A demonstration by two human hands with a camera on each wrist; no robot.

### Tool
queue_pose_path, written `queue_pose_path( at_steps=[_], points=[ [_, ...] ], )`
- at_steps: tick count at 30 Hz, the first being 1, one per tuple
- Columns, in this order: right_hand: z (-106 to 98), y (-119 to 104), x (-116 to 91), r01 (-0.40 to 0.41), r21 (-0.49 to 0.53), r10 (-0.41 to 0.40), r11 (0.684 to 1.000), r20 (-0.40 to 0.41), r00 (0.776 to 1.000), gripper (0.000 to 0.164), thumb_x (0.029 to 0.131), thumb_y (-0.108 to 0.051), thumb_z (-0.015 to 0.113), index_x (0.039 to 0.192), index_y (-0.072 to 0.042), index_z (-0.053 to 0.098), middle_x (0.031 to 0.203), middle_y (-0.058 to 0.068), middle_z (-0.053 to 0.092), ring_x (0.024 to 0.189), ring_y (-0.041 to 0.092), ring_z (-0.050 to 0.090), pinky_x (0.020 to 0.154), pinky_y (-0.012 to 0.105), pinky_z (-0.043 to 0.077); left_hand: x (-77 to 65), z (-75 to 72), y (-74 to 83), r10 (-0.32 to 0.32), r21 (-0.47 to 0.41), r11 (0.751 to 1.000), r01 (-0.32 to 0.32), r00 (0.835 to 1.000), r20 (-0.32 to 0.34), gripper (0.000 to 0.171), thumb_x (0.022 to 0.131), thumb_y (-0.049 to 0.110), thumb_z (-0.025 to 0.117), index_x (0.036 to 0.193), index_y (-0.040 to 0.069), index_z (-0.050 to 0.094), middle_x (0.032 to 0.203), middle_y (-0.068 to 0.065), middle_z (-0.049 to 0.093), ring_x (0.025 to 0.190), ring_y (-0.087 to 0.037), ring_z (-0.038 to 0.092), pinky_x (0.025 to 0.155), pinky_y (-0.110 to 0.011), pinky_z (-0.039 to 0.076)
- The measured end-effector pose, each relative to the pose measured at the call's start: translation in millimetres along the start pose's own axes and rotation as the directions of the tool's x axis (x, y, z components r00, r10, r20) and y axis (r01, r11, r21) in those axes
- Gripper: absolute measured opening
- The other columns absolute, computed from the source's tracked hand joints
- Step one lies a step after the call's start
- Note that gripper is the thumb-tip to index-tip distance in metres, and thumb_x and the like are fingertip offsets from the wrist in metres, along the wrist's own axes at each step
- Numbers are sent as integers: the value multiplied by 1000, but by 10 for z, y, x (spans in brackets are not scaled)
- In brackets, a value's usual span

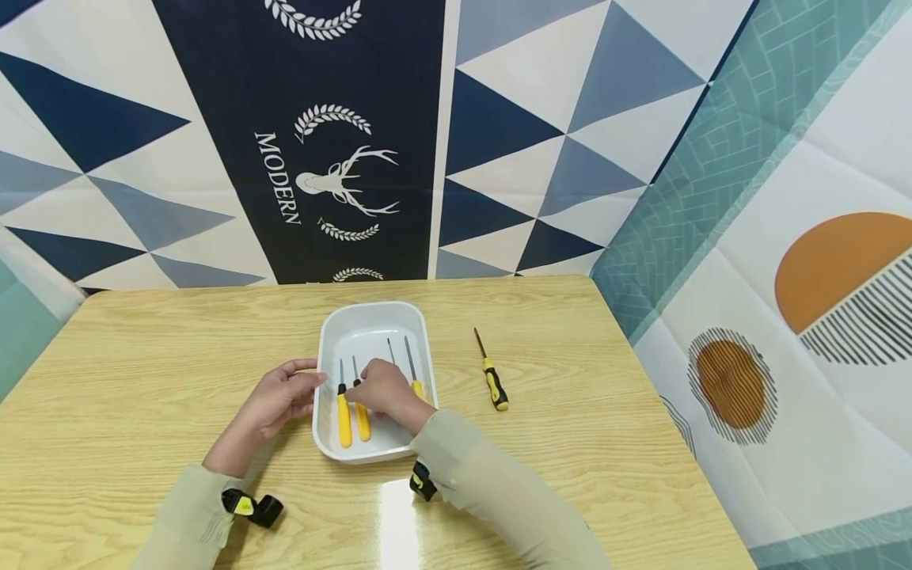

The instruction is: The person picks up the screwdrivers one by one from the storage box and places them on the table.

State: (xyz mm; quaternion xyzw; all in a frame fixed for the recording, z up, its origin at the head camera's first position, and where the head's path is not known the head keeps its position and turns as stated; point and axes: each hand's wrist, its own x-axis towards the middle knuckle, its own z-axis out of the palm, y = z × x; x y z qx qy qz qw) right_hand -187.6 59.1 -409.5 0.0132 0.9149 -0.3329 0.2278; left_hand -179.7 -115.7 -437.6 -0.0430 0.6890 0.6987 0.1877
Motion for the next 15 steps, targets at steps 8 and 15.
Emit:
queue_pose_path(
  at_steps=[8,15],
  points=[
    [13,-12,-23,-3,-19,4,1000,5,1000,44,77,-28,65,112,-5,50,73,3,55,51,14,55,46,24,46,-30,26,59,-18,-4,1000,18,1000,3,47,85,15,55,127,1,37,81,1,60,64,-8,56,59,-22,53],
    [55,15,3,49,-51,-50,998,-15,999,43,75,-24,65,108,0,52,71,5,55,48,15,54,41,23,43,45,2,-33,-16,-12,1000,16,1000,-13,49,83,19,59,125,4,39,81,1,61,64,-8,57,58,-22,53]
  ],
)
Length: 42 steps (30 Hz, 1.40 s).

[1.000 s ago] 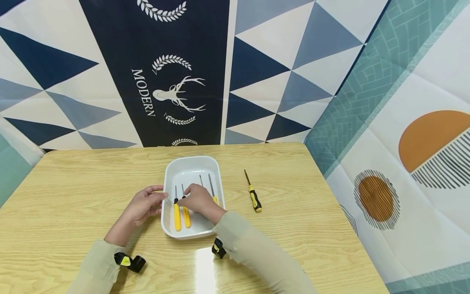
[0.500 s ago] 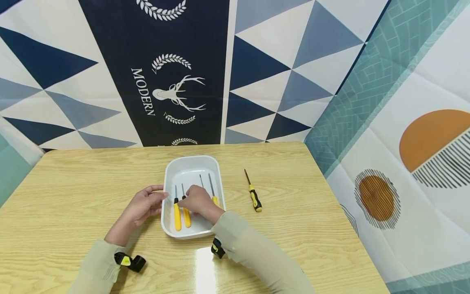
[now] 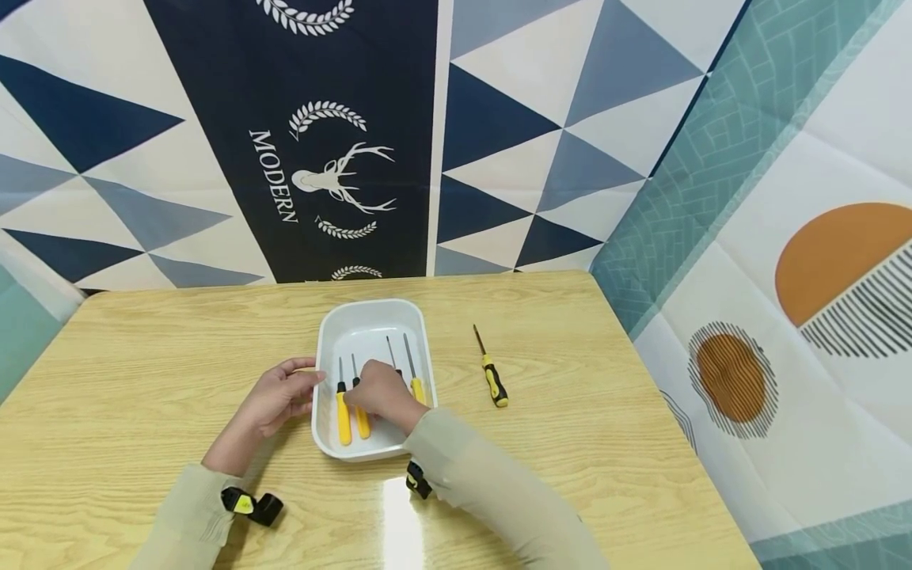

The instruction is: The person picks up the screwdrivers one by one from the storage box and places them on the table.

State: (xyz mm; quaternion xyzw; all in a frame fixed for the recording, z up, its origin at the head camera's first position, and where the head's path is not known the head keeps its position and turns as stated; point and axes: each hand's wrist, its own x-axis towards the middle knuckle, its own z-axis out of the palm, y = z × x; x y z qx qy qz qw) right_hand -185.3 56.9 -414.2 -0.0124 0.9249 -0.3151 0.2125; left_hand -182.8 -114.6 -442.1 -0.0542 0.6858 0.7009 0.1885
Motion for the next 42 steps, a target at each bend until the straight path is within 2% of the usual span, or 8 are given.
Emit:
queue_pose_path(
  at_steps=[5,11,15,18,23,33,42],
  points=[
    [35,10,23,18,-16,-18,1000,-17,1000,34,74,-21,65,99,-1,53,66,4,54,45,14,51,37,22,40,-6,-2,-4,9,6,1000,-9,1000,-3,48,83,20,59,124,5,40,82,1,61,65,-9,57,58,-22,53],
    [46,-1,23,29,-28,-30,999,-30,999,15,72,-16,63,74,-7,52,55,2,49,41,12,45,36,21,36,-12,-6,-7,18,9,1000,-18,1000,-7,48,84,20,59,125,4,40,83,1,61,67,-9,57,58,-22,53],
    [58,-8,31,44,-56,-46,997,-37,998,23,71,-13,63,58,-12,44,48,-1,40,39,11,39,35,20,33,-8,-10,-8,13,10,1000,-13,1000,-11,49,84,20,59,125,4,40,82,2,61,66,-9,56,58,-22,53],
    [67,-14,37,54,-81,-58,995,-43,997,30,70,-12,62,52,-14,38,44,-3,34,36,11,35,34,19,29,-8,-14,-5,12,6,1000,-12,1000,-7,49,84,20,58,126,4,39,83,2,61,66,-9,57,58,-22,53],
    [69,-24,37,44,-91,-48,995,-42,998,33,70,-9,60,48,-15,36,40,-4,32,34,10,34,32,19,27,-16,-9,11,16,-5,1000,-16,1000,-5,49,84,20,59,125,4,40,85,0,62,67,-10,57,59,-23,53],
    [48,-3,53,5,-42,-5,999,-22,1000,32,75,-14,62,50,-14,41,45,-2,41,38,11,42,36,20,36,-3,-11,-11,19,-5,1000,-19,1000,9,49,83,21,59,124,3,39,85,0,62,67,-9,57,59,-23,53],
    [20,-4,37,-19,25,20,1000,-17,1000,35,76,-18,63,54,-15,36,48,-2,37,40,10,40,36,19,33,21,-24,-38,4,-2,1000,-4,1000,-11,46,82,22,60,122,7,42,89,-2,62,67,-9,58,60,-24,53]
  ],
)
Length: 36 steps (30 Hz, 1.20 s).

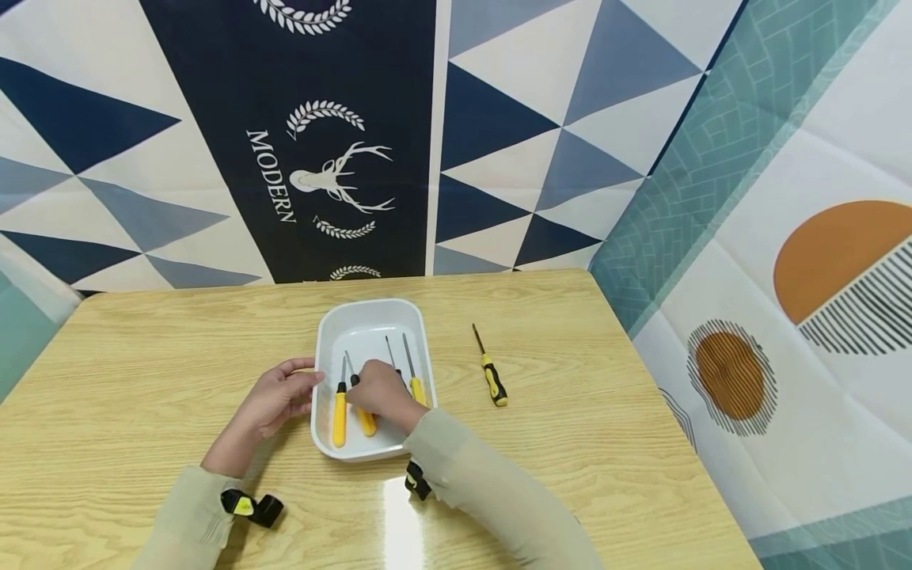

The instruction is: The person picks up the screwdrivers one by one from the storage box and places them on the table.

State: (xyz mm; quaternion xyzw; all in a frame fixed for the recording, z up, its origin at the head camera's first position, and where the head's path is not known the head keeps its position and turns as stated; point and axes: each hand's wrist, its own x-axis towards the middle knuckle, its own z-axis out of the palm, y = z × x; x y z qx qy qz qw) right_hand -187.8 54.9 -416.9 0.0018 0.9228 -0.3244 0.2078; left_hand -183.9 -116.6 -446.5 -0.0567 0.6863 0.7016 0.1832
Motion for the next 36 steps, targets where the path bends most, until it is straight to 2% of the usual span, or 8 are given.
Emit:
queue_pose_path(
  at_steps=[2,5,9,20,27,36],
  points=[
    [-3,6,0,6,19,-6,1000,-10,1000,29,75,-18,64,58,-13,40,51,-2,39,42,10,41,37,19,33,1,1,-9,0,10,1000,0,1000,0,47,83,22,60,123,7,42,90,-2,62,68,-9,58,60,-24,54],
    [-12,28,13,12,38,-12,999,-18,1000,14,75,-18,64,74,-8,53,63,0,49,47,10,46,41,19,38,5,5,-18,-3,17,1000,3,1000,-5,47,83,23,60,123,7,41,91,-3,62,68,-10,58,61,-24,54],
    [-30,68,31,12,65,-11,998,-13,1000,28,75,-19,64,98,-5,58,80,4,56,54,12,52,47,22,44,6,16,-14,-8,12,1000,8,1000,-10,47,82,22,60,123,7,42,91,-4,62,69,-10,58,61,-24,53],
    [-164,60,-7,26,90,-27,996,3,1000,30,78,-21,63,103,-6,56,75,4,57,50,13,52,44,22,46,24,27,30,-26,31,999,26,999,-20,47,82,23,61,123,8,43,93,-6,62,70,-12,58,62,-25,53],
    [-196,71,14,0,131,-2,991,17,1000,32,78,-22,63,105,-7,54,74,5,57,50,14,52,49,28,49,8,20,34,-23,41,999,24,999,-25,47,82,24,60,123,8,42,92,-5,62,70,-11,58,62,-25,54],
    [-275,49,-30,-10,157,10,988,2,1000,33,78,-24,63,107,-10,54,77,5,58,57,15,56,54,29,50,3,18,34,-22,30,999,22,1000,-12,48,83,23,60,124,7,41,89,-2,61,69,-11,57,62,-24,54]
  ],
)
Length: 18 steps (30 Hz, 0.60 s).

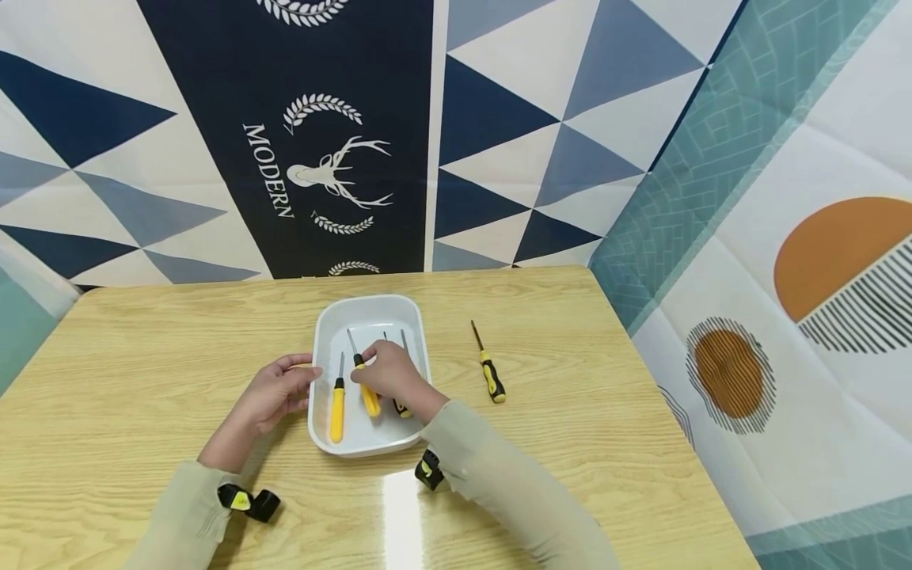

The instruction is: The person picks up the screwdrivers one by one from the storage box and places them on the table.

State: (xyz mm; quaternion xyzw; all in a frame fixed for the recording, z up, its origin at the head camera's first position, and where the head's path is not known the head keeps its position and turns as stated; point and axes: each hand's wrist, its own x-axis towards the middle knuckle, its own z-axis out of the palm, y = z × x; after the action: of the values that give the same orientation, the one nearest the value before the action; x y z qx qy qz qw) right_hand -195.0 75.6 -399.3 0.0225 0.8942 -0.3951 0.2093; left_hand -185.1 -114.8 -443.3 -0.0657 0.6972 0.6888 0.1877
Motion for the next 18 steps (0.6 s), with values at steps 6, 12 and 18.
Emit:
queue_pose_path(
  at_steps=[6,12,18],
  points=[
    [-53,-13,-13,-4,9,4,1000,-8,1000,33,78,-24,63,107,-11,54,75,5,59,55,16,56,53,29,49,-7,-5,5,7,-7,1000,-7,1000,6,49,83,22,59,124,6,40,87,-1,61,68,-11,58,62,-25,54],
    [-121,-10,-8,-3,32,4,999,-41,999,33,78,-25,63,107,-12,55,74,4,58,61,19,58,56,30,49,-6,-7,-2,9,-15,1000,-9,1000,1,48,82,21,60,123,7,41,84,0,61,67,-11,57,62,-26,54],
    [-167,-5,-21,-20,49,23,999,-52,998,32,78,-25,63,107,-12,55,72,5,57,62,19,56,57,31,49,11,-15,-21,1,-24,1000,-1,1000,-7,46,82,20,60,123,7,42,81,1,59,65,-10,55,60,-26,53]
  ],
)
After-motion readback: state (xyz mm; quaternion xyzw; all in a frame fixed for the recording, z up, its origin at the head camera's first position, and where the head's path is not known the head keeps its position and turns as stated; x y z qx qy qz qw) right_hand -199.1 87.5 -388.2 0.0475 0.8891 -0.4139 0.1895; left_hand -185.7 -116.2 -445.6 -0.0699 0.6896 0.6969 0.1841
